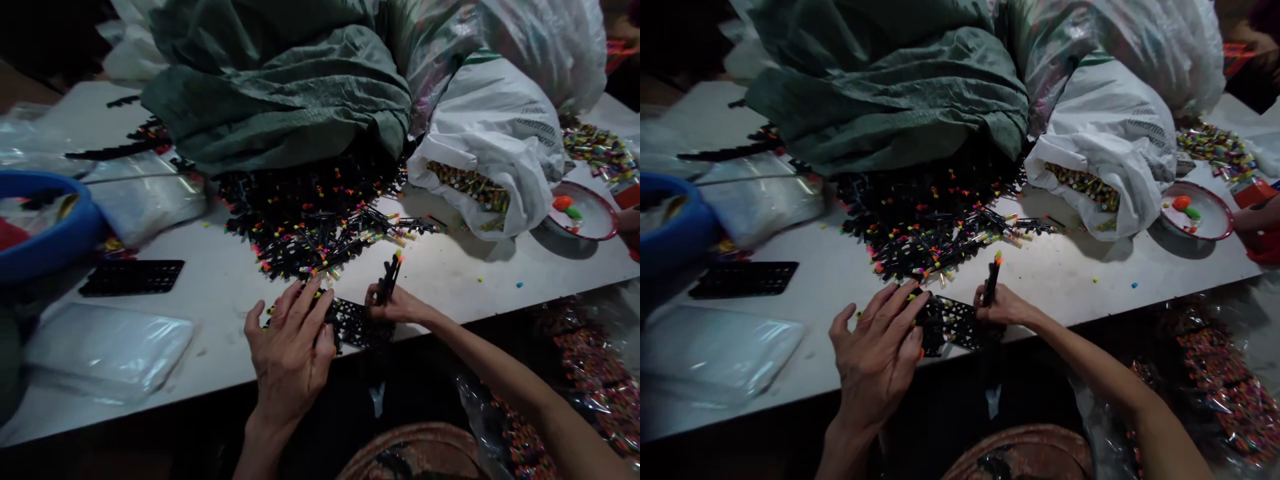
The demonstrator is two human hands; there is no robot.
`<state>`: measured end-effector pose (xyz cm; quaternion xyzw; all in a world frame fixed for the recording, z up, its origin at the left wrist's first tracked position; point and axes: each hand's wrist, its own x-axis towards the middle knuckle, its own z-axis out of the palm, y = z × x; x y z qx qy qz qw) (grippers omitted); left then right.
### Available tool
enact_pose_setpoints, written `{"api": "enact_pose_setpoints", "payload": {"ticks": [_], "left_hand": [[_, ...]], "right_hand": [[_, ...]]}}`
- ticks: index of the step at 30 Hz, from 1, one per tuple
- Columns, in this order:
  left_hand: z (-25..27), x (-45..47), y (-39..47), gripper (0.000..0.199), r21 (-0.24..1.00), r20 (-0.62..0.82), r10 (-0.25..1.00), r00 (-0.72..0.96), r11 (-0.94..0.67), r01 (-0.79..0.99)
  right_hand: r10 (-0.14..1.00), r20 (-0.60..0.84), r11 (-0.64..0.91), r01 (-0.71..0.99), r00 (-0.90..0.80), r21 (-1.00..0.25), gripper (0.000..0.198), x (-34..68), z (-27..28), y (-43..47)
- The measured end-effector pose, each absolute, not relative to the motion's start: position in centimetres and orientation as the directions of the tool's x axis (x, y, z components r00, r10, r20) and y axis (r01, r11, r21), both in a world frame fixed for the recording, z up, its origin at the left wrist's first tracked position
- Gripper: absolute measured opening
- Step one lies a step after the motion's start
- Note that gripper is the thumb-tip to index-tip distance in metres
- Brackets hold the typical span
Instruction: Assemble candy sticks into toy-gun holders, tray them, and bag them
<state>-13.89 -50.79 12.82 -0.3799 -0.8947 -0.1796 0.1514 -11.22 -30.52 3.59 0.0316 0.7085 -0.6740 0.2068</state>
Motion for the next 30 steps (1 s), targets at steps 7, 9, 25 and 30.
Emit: {"api": "enact_pose_setpoints", "payload": {"ticks": [7, 9, 25, 30], "left_hand": [[12.7, -13.7, -50.7, 0.041, 0.230, 0.395, 0.604, -0.692, 0.664, 0.711], [12.7, -13.6, -50.9, 0.041, 0.229, 0.387, 0.602, -0.699, 0.672, 0.705], [13.1, -12.6, -50.5, 0.040, 0.153, 0.410, 0.665, -0.624, 0.624, 0.766], [13.3, -12.8, -50.8, 0.043, 0.126, 0.392, 0.693, -0.605, 0.611, 0.781]], "right_hand": [[-0.323, -0.130, 0.503, -0.053, -0.937, -0.863, 0.014, -9.9, 3.4, -34.6], [-0.365, -0.173, 0.661, -0.123, -0.915, -0.741, 0.014, -9.5, 3.7, -35.6], [0.229, -0.230, 0.953, 0.266, -0.946, -0.148, 0.029, -20.3, 6.8, -19.8], [0.235, -0.186, 0.955, 0.262, -0.954, -0.135, 0.029, -20.2, 5.7, -21.1]]}}
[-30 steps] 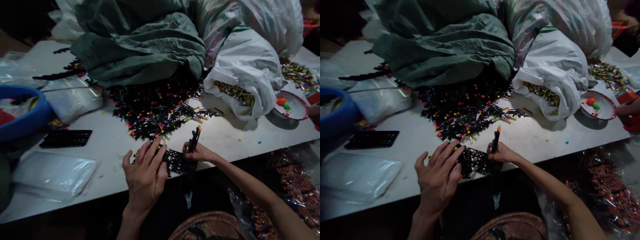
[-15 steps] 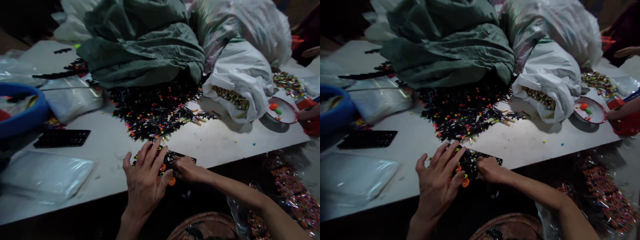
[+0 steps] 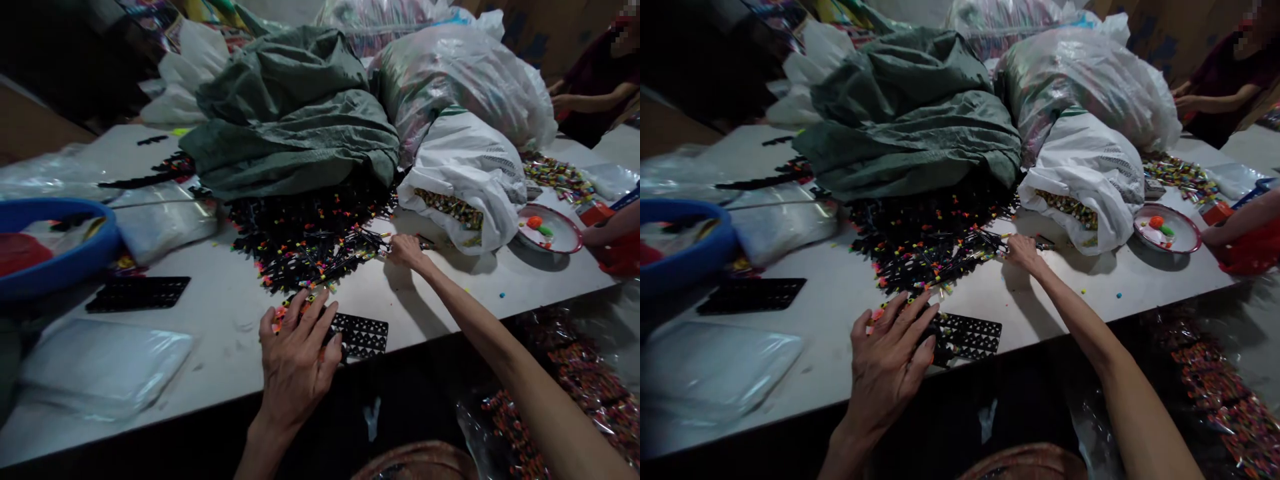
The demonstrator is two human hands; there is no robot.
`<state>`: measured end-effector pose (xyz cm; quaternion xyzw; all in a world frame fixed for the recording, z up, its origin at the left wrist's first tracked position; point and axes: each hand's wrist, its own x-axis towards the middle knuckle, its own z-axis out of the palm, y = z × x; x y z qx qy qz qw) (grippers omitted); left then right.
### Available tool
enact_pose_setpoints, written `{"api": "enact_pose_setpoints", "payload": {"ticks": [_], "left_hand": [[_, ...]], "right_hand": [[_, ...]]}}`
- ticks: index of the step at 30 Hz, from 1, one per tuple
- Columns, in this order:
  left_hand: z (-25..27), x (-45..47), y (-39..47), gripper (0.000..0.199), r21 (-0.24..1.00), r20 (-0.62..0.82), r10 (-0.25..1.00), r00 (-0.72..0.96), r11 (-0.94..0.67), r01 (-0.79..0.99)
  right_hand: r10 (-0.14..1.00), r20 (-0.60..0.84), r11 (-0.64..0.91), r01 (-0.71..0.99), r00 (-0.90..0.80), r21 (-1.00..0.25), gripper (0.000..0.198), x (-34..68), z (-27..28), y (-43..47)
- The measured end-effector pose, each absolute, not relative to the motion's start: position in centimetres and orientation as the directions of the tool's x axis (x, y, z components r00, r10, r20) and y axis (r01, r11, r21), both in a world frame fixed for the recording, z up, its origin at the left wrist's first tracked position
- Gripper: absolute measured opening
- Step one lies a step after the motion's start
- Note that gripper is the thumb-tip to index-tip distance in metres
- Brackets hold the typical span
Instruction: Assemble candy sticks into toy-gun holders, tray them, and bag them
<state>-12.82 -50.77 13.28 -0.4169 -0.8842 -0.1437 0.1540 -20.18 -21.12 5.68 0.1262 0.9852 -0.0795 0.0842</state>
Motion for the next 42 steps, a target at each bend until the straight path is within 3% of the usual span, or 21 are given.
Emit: {"api": "enact_pose_setpoints", "payload": {"ticks": [4, 6, 8, 10, 13, 15, 17, 20, 23, 26, 28, 30, 31, 34, 37, 40, 42], "left_hand": [[13.2, -12.8, -50.7, 0.042, 0.164, 0.399, 0.680, -0.615, 0.607, 0.777], [13.2, -12.8, -50.6, 0.041, 0.182, 0.400, 0.668, -0.627, 0.613, 0.769], [13.3, -12.8, -50.5, 0.040, 0.187, 0.387, 0.669, -0.635, 0.617, 0.764], [13.4, -12.8, -50.5, 0.041, 0.178, 0.369, 0.682, -0.631, 0.615, 0.768], [13.6, -12.8, -50.6, 0.044, 0.162, 0.352, 0.699, -0.622, 0.609, 0.776], [13.6, -12.9, -50.6, 0.049, 0.165, 0.353, 0.697, -0.624, 0.610, 0.775], [13.5, -12.9, -50.5, 0.055, 0.177, 0.363, 0.690, -0.627, 0.609, 0.773], [13.3, -12.9, -50.5, 0.061, 0.192, 0.367, 0.682, -0.633, 0.611, 0.768], [13.2, -13.0, -50.5, 0.061, 0.179, 0.352, 0.681, -0.642, 0.625, 0.760], [13.3, -13.2, -50.6, 0.055, 0.156, 0.321, 0.696, -0.642, 0.630, 0.761], [13.4, -13.3, -50.6, 0.051, 0.158, 0.317, 0.703, -0.637, 0.623, 0.766], [13.5, -13.3, -50.6, 0.049, 0.165, 0.329, 0.698, -0.636, 0.620, 0.767], [13.5, -13.3, -50.5, 0.048, 0.166, 0.338, 0.694, -0.636, 0.621, 0.766], [13.5, -13.2, -50.5, 0.047, 0.163, 0.350, 0.685, -0.640, 0.628, 0.761], [13.4, -13.1, -50.5, 0.048, 0.172, 0.348, 0.684, -0.641, 0.626, 0.761], [13.4, -13.1, -50.5, 0.048, 0.182, 0.347, 0.681, -0.645, 0.625, 0.759], [13.4, -13.2, -50.5, 0.049, 0.186, 0.348, 0.677, -0.648, 0.628, 0.756]], "right_hand": [[0.409, -0.059, 0.899, 0.414, -0.910, -0.141, 0.027, -17.9, 6.6, -20.2], [0.417, -0.045, 0.864, 0.411, -0.908, -0.292, 0.022, -16.7, 6.9, -20.4], [0.288, -0.159, 0.753, 0.325, -0.944, -0.572, 0.011, -15.5, 6.4, -22.0], [0.069, -0.272, 0.508, 0.269, -0.960, -0.818, 0.012, -14.5, 5.4, -24.8], [-0.118, -0.257, 0.257, 0.221, -0.959, -0.941, 0.017, -13.7, 3.6, -29.5], [-0.187, -0.189, 0.270, 0.134, -0.964, -0.953, 0.015, -13.5, 2.8, -31.7], [-0.266, -0.125, 0.379, 0.016, -0.956, -0.925, 0.010, -13.4, 2.5, -33.0], [-0.368, -0.067, 0.596, -0.180, -0.927, -0.782, 0.009, -12.7, 2.8, -34.4], [-0.402, -0.085, 0.734, -0.265, -0.912, -0.626, 0.023, -12.2, 3.7, -35.5], [-0.445, -0.186, 0.746, -0.248, -0.876, -0.618, 0.031, -13.4, 4.6, -33.8], [-0.350, -0.240, 0.778, -0.138, -0.906, -0.613, 0.036, -15.4, 5.2, -30.4], [0.003, -0.236, 0.870, 0.119, -0.972, -0.478, 0.027, -17.7, 5.7, -26.2], [0.122, -0.250, 0.886, 0.219, -0.961, -0.409, 0.023, -18.8, 5.8, -24.2], [0.211, -0.262, 0.893, 0.295, -0.942, -0.339, 0.018, -20.4, 5.9, -20.8], [0.147, -0.233, 0.835, 0.247, -0.961, -0.492, 0.021, -19.2, 5.2, -22.4], [-0.020, -0.218, 0.542, 0.173, -0.976, -0.823, 0.021, -16.5, 3.8, -27.2], [-0.136, -0.171, 0.344, 0.115, -0.976, -0.932, 0.016, -15.1, 3.1, -30.3]]}}
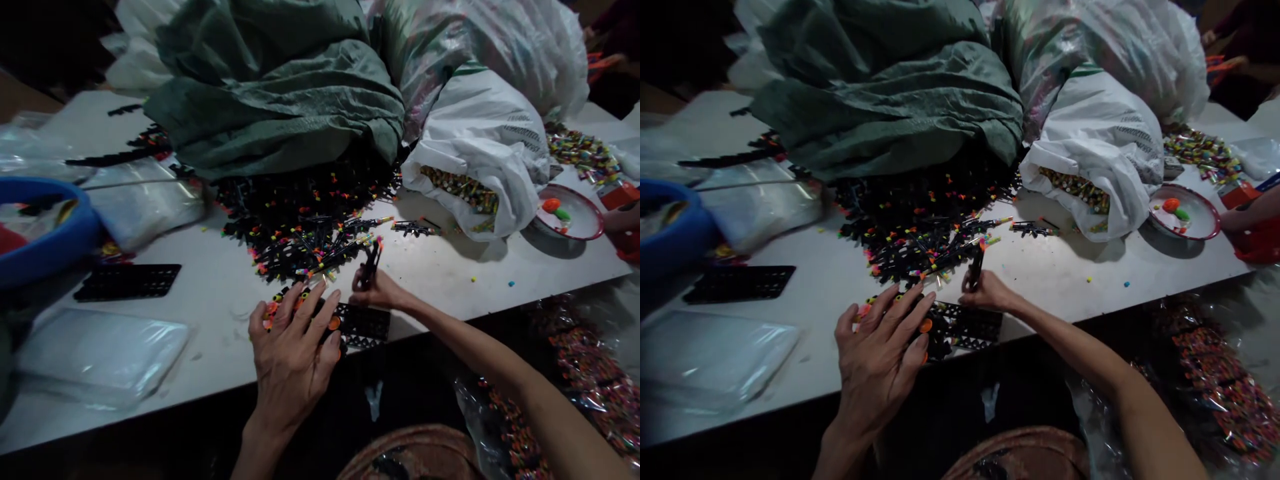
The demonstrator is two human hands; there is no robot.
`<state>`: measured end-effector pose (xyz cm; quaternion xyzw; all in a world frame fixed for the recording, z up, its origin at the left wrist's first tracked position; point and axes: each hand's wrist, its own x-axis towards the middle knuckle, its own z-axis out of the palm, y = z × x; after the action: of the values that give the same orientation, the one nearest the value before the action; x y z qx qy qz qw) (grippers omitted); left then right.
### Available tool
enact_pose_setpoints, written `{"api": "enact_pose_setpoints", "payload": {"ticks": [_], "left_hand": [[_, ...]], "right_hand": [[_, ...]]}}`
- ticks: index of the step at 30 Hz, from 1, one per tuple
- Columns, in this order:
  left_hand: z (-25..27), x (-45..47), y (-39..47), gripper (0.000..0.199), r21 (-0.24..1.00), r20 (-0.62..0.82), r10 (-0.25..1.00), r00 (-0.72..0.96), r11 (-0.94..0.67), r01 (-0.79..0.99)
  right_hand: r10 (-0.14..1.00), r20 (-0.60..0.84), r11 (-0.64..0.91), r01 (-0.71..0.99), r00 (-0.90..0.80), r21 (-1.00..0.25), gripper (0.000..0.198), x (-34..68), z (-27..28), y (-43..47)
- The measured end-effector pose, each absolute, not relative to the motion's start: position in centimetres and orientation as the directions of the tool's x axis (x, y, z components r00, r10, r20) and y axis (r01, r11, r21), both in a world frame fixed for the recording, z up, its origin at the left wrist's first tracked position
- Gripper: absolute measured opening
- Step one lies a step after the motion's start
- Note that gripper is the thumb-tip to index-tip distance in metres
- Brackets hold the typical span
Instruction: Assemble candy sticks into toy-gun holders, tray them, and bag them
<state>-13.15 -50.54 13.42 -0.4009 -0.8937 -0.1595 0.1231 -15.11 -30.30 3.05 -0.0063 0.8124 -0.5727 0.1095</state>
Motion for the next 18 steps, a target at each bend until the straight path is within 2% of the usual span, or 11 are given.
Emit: {"api": "enact_pose_setpoints", "payload": {"ticks": [2, 6, 8, 12, 14, 18], "left_hand": [[13.5, -13.2, -50.5, 0.050, 0.186, 0.339, 0.684, -0.646, 0.624, 0.759], [13.5, -13.3, -50.6, 0.051, 0.179, 0.331, 0.701, -0.631, 0.610, 0.772], [13.5, -13.3, -50.6, 0.052, 0.182, 0.339, 0.697, -0.632, 0.610, 0.771], [13.4, -13.2, -50.7, 0.052, 0.188, 0.343, 0.691, -0.636, 0.613, 0.767], [13.3, -13.3, -50.7, 0.053, 0.189, 0.344, 0.692, -0.635, 0.611, 0.769], [13.2, -13.4, -50.6, 0.056, 0.190, 0.368, 0.684, -0.629, 0.607, 0.771]], "right_hand": [[-0.180, -0.133, 0.306, 0.073, -0.975, -0.949, 0.010, -14.6, 2.6, -32.4], [-0.232, -0.094, 0.473, -0.028, -0.968, -0.881, 0.006, -15.7, 2.5, -33.4], [-0.274, -0.068, 0.505, -0.083, -0.959, -0.859, 0.004, -16.6, 2.6, -32.9], [-0.390, -0.112, 0.504, -0.110, -0.914, -0.857, 0.005, -17.6, 2.8, -32.6], [-0.420, -0.106, 0.568, -0.170, -0.902, -0.805, 0.007, -17.3, 2.8, -33.4], [-0.403, -0.059, 0.719, -0.276, -0.913, -0.638, 0.020, -16.1, 3.1, -34.9]]}}
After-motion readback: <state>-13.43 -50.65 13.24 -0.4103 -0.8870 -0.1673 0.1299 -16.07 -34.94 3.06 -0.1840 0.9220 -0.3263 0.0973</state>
